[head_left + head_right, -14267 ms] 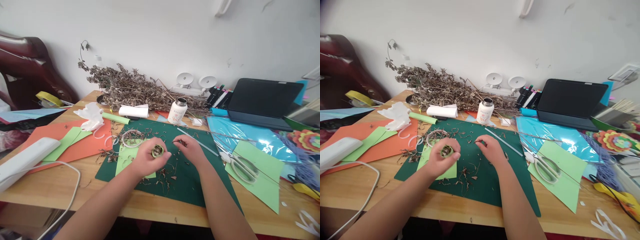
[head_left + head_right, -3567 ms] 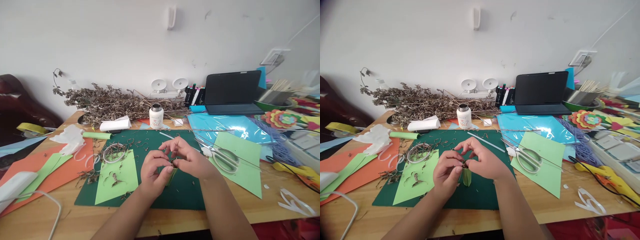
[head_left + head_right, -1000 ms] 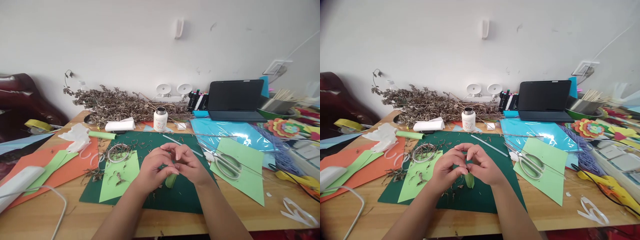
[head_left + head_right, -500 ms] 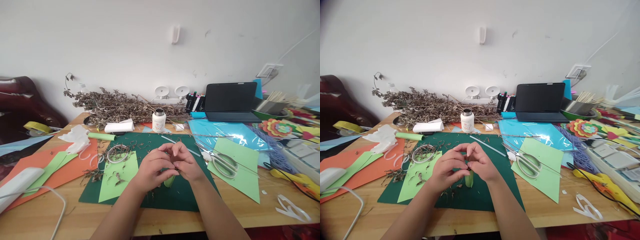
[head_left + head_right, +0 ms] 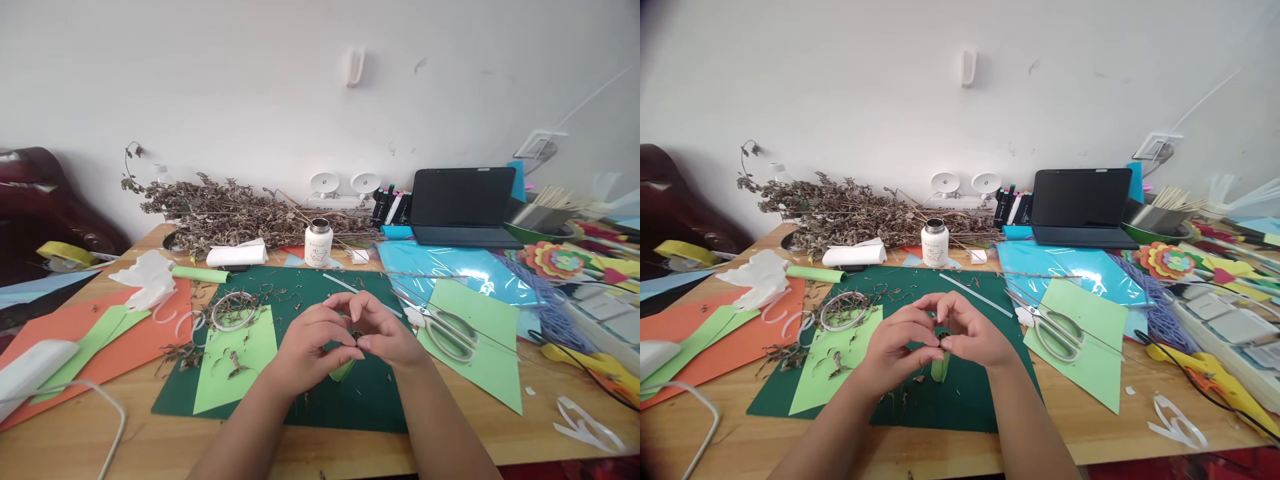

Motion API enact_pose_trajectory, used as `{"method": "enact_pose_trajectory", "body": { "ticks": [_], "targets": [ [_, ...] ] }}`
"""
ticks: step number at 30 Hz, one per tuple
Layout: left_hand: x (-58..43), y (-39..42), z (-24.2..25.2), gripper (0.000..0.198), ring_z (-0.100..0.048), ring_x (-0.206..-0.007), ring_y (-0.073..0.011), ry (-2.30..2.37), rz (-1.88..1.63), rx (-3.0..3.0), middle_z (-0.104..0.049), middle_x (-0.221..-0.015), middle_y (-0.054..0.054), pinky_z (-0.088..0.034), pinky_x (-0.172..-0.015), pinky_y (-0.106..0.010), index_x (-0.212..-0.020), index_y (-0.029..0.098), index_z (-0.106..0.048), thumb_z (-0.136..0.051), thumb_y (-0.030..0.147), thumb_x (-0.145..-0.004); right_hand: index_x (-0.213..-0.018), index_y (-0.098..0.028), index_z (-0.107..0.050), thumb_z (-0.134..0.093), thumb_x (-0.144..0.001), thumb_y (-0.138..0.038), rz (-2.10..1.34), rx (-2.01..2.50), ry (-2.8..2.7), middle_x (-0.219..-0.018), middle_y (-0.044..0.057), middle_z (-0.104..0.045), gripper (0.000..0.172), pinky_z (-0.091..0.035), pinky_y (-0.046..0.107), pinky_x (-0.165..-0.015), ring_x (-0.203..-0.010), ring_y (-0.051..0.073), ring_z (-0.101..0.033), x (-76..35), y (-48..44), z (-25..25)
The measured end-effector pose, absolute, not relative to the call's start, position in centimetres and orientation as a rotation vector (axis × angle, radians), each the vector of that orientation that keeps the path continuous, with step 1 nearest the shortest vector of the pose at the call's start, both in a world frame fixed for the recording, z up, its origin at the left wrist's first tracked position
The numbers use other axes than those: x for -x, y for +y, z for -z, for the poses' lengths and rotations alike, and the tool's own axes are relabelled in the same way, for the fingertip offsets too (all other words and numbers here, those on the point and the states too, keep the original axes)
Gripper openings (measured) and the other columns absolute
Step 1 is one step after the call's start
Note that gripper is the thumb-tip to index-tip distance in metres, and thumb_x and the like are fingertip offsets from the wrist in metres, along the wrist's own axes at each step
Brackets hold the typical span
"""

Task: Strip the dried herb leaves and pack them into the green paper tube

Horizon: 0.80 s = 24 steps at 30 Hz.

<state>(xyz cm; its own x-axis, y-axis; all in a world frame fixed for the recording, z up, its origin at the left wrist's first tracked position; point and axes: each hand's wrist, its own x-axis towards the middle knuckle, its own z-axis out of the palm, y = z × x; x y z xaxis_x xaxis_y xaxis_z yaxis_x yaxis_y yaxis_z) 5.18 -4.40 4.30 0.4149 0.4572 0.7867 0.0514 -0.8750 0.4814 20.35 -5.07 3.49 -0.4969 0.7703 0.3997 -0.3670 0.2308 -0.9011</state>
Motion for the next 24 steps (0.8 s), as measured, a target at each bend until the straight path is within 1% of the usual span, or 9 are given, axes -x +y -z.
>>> {"method": "enact_pose_trajectory", "body": {
  "ticks": [2,5,9,14,18,21,24],
  "targets": [
    [-5.2,-4.4,-4.1,0.009,-0.056,-0.064,-0.0106,0.458,-1.44,-2.268,-0.059,-0.061,-0.001,-0.046,-0.067,-0.025,-0.063,0.016,-0.055,-0.061,0.023,-0.066,-0.079,-0.023,-0.041,-0.046,-0.064,-0.004,-1.509,0.444,-1.49,-0.11,0.002,-0.045,0.024,-0.037,0.034,-0.08,-0.103,0.016,-0.043,-20.3,-5.4,-3.9],
    [-5.3,-4.5,-3.8,0.012,-0.056,-0.065,-0.0113,0.515,-1.42,-2.209,-0.059,-0.062,-0.001,-0.046,-0.065,-0.025,-0.066,0.017,-0.053,-0.062,0.024,-0.065,-0.073,-0.022,-0.039,-0.04,-0.058,0.002,-1.526,0.637,-1.463,-0.109,0.001,-0.047,0.028,-0.037,0.032,-0.077,-0.104,0.015,-0.043,-20.2,-6.1,-4.7],
    [-5.4,-4.6,-3.6,0.013,-0.056,-0.068,-0.0121,0.46,-1.41,-2.105,-0.06,-0.065,-0.001,-0.046,-0.067,-0.027,-0.068,0.017,-0.051,-0.063,0.021,-0.064,-0.069,-0.022,-0.038,-0.037,-0.057,0.003,-1.504,0.833,-1.392,-0.109,0.0,-0.047,0.028,-0.037,0.031,-0.074,-0.107,0.015,-0.04,-19.9,-6.9,-5.5],
    [-5.5,-4.5,-3.8,0.01,-0.056,-0.068,-0.012,0.37,-1.394,-2.137,-0.06,-0.065,-0.001,-0.046,-0.068,-0.028,-0.07,0.017,-0.052,-0.061,0.014,-0.066,-0.07,-0.022,-0.039,-0.035,-0.054,0.004,-1.529,0.829,-1.32,-0.106,0.0,-0.048,0.03,-0.035,0.033,-0.079,-0.105,0.016,-0.042,-19.4,-6.9,-5.5],
    [-5.6,-4.4,-3.9,0.01,-0.055,-0.068,-0.0126,0.414,-1.501,-2.104,-0.057,-0.068,-0.002,-0.047,-0.065,-0.028,-0.07,0.017,-0.053,-0.061,0.018,-0.065,-0.072,-0.022,-0.039,-0.035,-0.053,0.004,-1.566,0.784,-1.259,-0.104,-0.001,-0.049,0.032,-0.036,0.031,-0.075,-0.097,0.014,-0.045,-19.1,-6.9,-5.3],
    [-5.6,-4.5,-4.0,0.004,-0.054,-0.066,-0.0121,0.448,-1.466,-2.161,-0.057,-0.066,-0.002,-0.047,-0.065,-0.028,-0.067,0.016,-0.054,-0.058,0.016,-0.068,-0.076,-0.023,-0.039,-0.035,-0.052,0.004,-1.611,0.722,-1.189,-0.108,-0.001,-0.047,0.036,-0.033,0.033,-0.082,-0.104,0.015,-0.042,-18.8,-6.8,-5.0],
    [-5.6,-4.6,-4.3,0.003,-0.054,-0.066,-0.0125,0.451,-1.459,-2.266,-0.058,-0.065,-0.002,-0.046,-0.067,-0.03,-0.067,0.016,-0.054,-0.055,0.013,-0.069,-0.081,-0.025,-0.039,-0.034,-0.048,0.004,-1.65,0.635,-1.119,-0.109,-0.002,-0.046,0.044,-0.028,0.036,-0.089,-0.109,0.014,-0.039,-18.6,-6.8,-4.8]
  ]
}}
